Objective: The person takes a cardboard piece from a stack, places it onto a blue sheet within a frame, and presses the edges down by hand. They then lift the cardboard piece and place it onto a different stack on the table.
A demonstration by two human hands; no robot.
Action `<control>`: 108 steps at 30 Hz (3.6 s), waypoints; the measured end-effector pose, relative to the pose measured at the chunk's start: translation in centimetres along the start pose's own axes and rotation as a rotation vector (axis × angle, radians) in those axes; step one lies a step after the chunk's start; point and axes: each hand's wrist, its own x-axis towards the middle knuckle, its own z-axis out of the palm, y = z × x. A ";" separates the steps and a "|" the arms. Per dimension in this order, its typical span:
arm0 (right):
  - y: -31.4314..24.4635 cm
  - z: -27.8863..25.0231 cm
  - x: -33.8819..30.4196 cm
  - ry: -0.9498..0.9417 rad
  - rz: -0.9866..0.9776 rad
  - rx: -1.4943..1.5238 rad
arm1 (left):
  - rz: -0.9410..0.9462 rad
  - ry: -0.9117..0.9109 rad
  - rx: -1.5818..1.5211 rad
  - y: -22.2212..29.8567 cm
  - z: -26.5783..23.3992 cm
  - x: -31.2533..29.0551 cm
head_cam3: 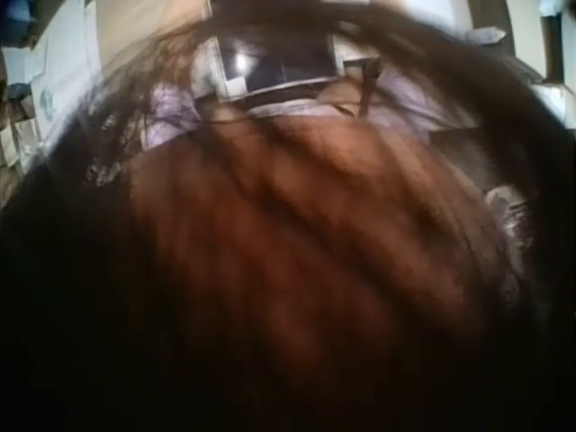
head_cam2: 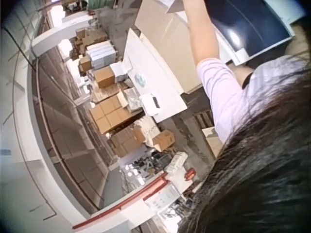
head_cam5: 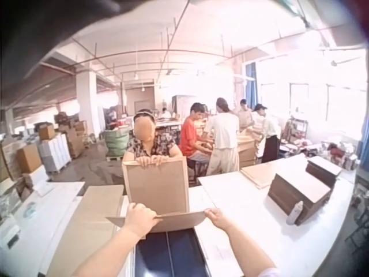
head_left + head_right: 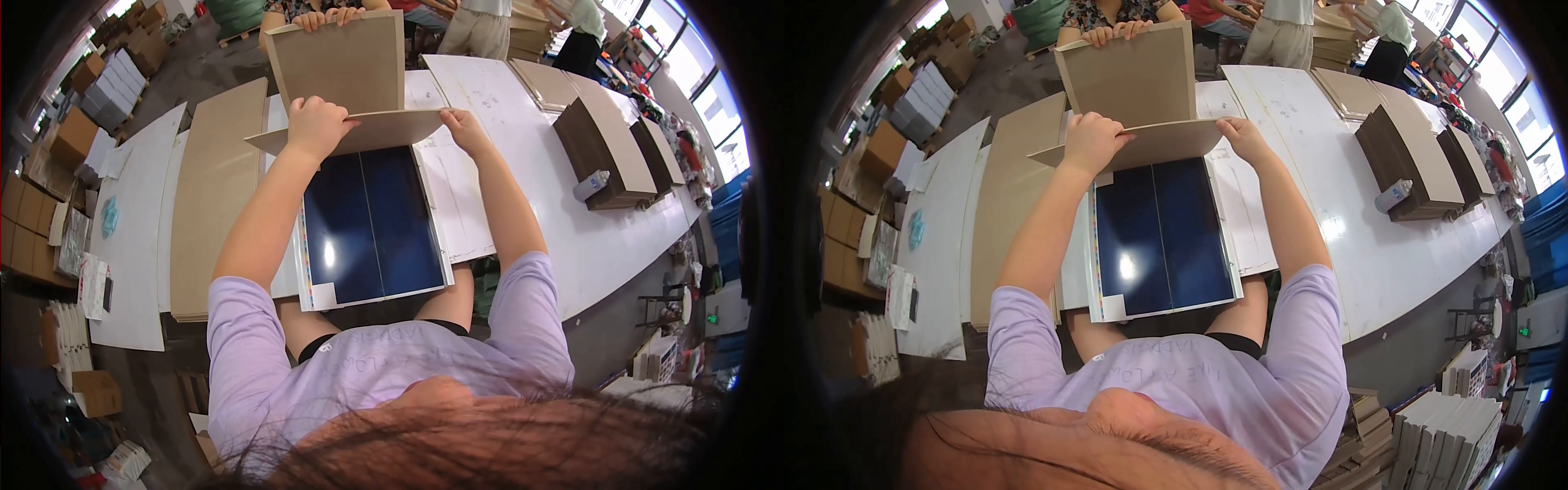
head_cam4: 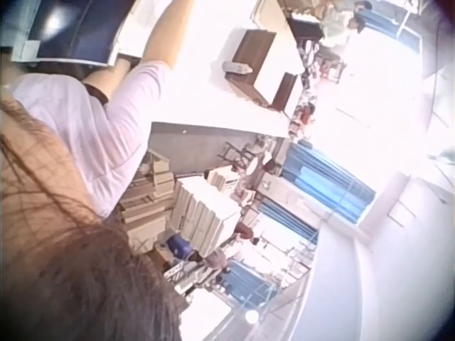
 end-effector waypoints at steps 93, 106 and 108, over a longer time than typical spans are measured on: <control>11.2 15.4 -28.2 -0.022 0.567 0.384 | -0.029 -0.021 -0.425 13.0 8.6 -25.2; 12.9 17.2 -29.3 -0.117 0.543 0.241 | -0.026 -0.037 -0.444 12.7 7.8 -24.4; 14.0 17.4 -29.6 -0.113 0.538 0.270 | -0.009 -0.060 -0.459 12.6 7.2 -24.3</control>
